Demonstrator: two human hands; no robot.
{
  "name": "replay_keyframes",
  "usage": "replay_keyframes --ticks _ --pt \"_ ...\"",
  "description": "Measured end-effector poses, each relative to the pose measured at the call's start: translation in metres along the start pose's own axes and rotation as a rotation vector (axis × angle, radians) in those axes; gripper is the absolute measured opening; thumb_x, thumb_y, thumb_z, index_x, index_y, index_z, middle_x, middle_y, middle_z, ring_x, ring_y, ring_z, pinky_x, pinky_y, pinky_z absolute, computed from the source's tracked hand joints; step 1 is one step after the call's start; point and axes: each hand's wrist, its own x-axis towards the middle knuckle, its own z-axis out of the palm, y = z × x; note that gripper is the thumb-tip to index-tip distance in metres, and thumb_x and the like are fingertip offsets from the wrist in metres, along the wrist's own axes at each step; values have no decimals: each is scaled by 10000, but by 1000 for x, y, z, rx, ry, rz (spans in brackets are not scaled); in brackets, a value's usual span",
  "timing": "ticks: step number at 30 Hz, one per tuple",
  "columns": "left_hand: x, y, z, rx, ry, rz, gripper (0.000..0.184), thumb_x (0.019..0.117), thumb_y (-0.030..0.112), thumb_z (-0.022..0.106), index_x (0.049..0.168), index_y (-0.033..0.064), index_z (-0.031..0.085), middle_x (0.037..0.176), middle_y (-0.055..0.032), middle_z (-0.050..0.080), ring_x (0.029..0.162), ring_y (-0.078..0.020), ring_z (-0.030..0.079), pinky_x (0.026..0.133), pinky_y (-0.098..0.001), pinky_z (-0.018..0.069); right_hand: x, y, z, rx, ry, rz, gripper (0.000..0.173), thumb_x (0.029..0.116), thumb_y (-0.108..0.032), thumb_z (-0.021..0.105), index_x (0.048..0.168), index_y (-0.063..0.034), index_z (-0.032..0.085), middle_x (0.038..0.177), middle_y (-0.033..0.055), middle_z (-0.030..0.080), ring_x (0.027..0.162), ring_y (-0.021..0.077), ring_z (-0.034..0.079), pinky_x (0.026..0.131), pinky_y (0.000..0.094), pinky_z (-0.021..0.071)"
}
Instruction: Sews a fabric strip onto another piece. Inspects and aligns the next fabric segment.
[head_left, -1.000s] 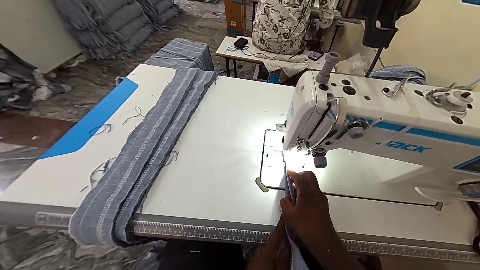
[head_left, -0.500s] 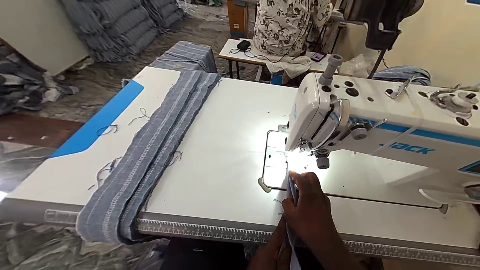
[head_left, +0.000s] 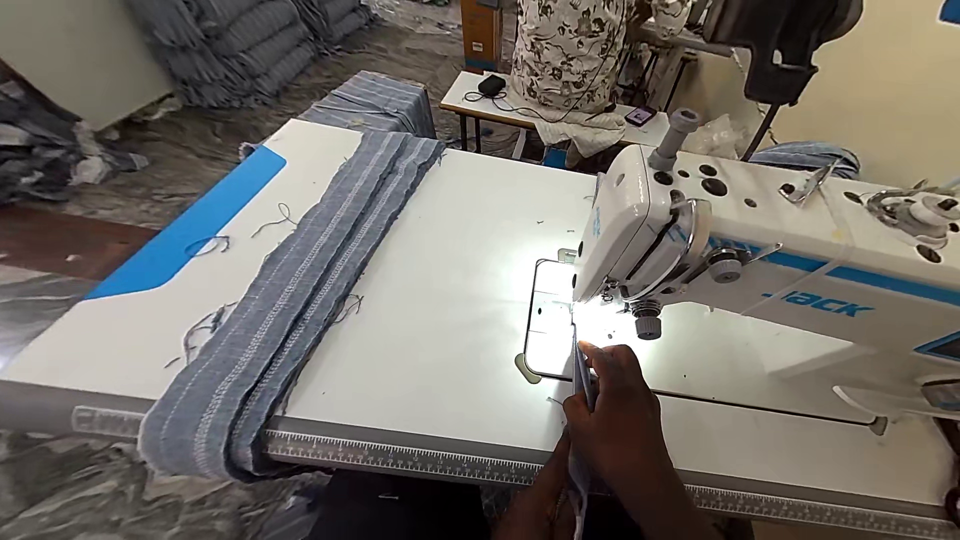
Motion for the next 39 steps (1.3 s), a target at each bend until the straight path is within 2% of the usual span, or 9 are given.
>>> replay_keyframes --ticks 3,7,20,25,27,29,31,35,39 --pt "1 1 0 -11 10 6 638 1050 22 434 1613 -26 138 1529 -138 473 1023 -46 662 902 -256 570 0 0 1 24 -2 9 577 793 -137 770 1359 -111 659 1140 71 599 867 182 634 689 366 564" --pt "0 -5 -1 61 -5 65 609 1076 68 441 1598 -71 160 1604 -162 398 1406 -97 487 1167 -285 428 0 -1 0 14 -5 10 587 796 -140 764 1372 -107 651 1141 69 597 874 181 632 695 366 563" --pt "-3 -7 -4 7 0 34 640 1046 29 456 1608 -39 158 1468 -134 546 1204 -91 627 1040 -297 525 -2 0 1 14 14 -15 597 784 -141 780 1365 -103 651 1130 68 592 845 166 626 674 348 560" --pt "-1 -8 -5 75 -18 75 603 1083 88 424 1607 -52 160 1596 -147 414 1389 -103 506 1161 -298 439 -3 0 1 -3 8 -26 592 793 -150 774 1369 -96 649 1130 70 595 832 173 630 671 351 562" --pt "-2 -4 -6 78 -25 18 613 1087 107 430 1619 -21 152 1574 -123 446 1272 -60 587 1083 -273 498 -2 0 1 2 6 -20 596 789 -146 771 1371 -102 650 1124 64 593 818 167 625 662 349 556" --pt "-3 1 -5 31 -11 -57 628 1069 88 436 1626 20 154 1368 -107 596 837 -53 660 771 -276 589 -2 -1 0 10 0 -12 594 790 -138 775 1370 -106 650 1129 62 588 817 160 625 662 347 559" --pt "-3 2 -6 -11 -35 -74 649 1074 104 445 1633 34 123 1349 -106 600 753 -64 643 701 -286 590 -2 0 1 10 18 -22 589 780 -137 775 1356 -102 658 1126 66 596 823 166 633 661 352 564" --pt "-2 -1 -7 76 -35 25 602 1087 90 418 1609 -48 152 1565 -154 452 1318 -78 563 1107 -269 476 -2 0 1 6 25 -38 581 775 -134 768 1345 -92 665 1115 61 597 823 165 623 653 347 553" --pt "-2 -5 -4 106 -21 56 607 1082 84 428 1605 -60 155 1613 -167 380 1397 -98 497 1152 -279 439 -3 0 0 0 10 -18 586 783 -139 760 1360 -100 658 1127 67 601 862 178 632 677 362 558"
